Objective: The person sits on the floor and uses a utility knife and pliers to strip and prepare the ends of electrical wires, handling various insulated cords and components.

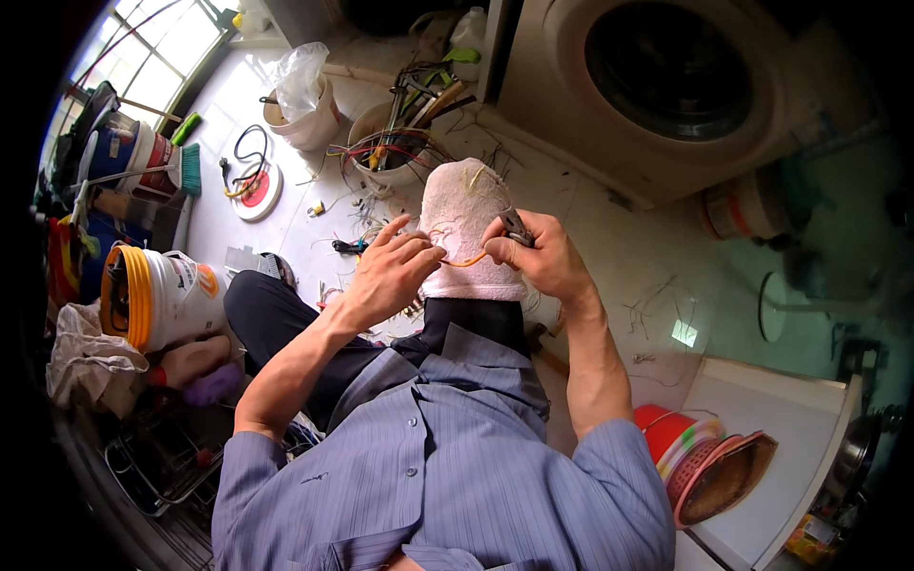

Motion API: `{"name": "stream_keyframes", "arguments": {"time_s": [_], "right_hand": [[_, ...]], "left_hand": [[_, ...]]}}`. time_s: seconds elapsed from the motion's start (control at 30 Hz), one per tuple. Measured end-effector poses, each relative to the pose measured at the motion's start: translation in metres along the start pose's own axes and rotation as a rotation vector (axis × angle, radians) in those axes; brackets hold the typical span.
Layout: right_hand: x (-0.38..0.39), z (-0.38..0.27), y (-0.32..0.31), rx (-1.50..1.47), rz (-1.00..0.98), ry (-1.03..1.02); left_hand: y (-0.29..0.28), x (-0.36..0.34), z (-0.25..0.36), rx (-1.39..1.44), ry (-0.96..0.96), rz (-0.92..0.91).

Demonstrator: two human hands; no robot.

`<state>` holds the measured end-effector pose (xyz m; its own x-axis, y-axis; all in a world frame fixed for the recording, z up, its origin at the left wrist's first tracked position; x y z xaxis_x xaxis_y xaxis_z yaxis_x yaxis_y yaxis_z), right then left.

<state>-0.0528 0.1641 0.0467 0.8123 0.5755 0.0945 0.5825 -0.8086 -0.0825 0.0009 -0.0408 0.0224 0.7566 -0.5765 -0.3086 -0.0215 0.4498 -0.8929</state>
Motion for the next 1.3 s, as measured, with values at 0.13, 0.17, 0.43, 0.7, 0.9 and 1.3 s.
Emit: {"name": "stream_keyframes", "arguments": {"time_s": [0.13,0.17,0.43,0.7,0.9,1.3], "right_hand": [[-0.012,0.01,-0.014,-0.061,0.075,-0.018],[-0.017,0.017,-0.019,-0.079,0.09,-0.014],[-0.047,0.064,-0.039,0.219,0.304,0.174],[-0.011,0.042,-0.012,0.735,0.296,-0.121],[0.004,0.043,0.012,0.956,0.233,-0.191],[0.0,0.051,0.018,0.921,0.21,-0.243]], "left_hand": [[0.009,0.001,-0.004,0.208,-0.127,-0.135],[0.013,0.001,-0.005,0.255,-0.149,-0.109],[0.059,-0.015,-0.028,0.702,-0.649,-0.17],[0.054,-0.03,-0.035,0.823,-0.792,-0.323],[0.065,-0.028,-0.042,1.04,-0.884,-0.357],[0.067,-0.024,-0.043,0.941,-0.855,-0.292]]}}
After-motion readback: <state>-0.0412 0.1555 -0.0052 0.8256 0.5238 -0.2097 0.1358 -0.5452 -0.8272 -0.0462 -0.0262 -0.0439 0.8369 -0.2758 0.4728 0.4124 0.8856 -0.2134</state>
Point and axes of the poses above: each hand's wrist, its own x-axis away from the middle knuckle, its own y-axis out of the palm, z = x × y, the point moved 5 cm from there along -x, towards the middle knuckle, and after that the axes turned 6 degrees about -z, right-handed, at the moved point
